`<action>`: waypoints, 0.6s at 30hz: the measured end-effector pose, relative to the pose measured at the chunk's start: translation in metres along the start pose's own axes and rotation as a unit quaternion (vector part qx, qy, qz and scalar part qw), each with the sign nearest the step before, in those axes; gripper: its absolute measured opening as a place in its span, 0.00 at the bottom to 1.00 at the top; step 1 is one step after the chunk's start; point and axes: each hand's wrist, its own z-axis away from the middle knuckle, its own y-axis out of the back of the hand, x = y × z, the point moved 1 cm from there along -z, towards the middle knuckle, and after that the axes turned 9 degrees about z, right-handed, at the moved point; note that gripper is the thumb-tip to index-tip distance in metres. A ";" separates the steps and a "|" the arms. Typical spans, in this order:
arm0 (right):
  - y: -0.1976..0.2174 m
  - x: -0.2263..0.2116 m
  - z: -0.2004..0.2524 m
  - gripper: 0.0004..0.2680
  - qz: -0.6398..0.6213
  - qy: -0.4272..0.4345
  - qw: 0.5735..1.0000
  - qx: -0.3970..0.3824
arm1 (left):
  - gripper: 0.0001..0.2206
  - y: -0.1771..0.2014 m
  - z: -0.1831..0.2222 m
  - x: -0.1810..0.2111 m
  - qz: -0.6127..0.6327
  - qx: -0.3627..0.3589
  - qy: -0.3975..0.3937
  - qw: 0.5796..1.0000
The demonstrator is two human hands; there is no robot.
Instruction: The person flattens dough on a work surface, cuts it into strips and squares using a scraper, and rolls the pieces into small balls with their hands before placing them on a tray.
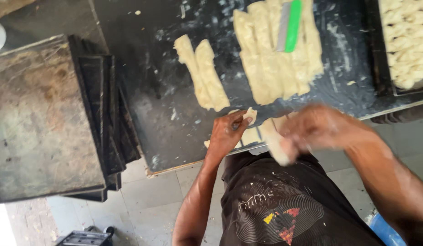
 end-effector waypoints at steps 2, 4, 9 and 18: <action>0.014 0.008 0.013 0.07 0.107 -0.156 0.970 0.153 | 0.15 -0.019 -0.012 0.006 0.034 -0.027 -0.010 0.999; 0.017 0.018 0.020 0.08 0.265 -0.212 0.924 0.177 | 0.16 -0.047 -0.035 0.016 0.075 -0.079 -0.005 0.994; 0.038 0.029 0.095 0.12 0.491 0.004 0.816 0.306 | 0.16 -0.131 -0.072 0.033 0.322 -0.165 0.121 0.924; 0.126 0.064 0.226 0.12 0.188 -0.245 0.802 0.512 | 0.17 -0.249 -0.120 0.143 0.249 -0.311 -0.030 0.917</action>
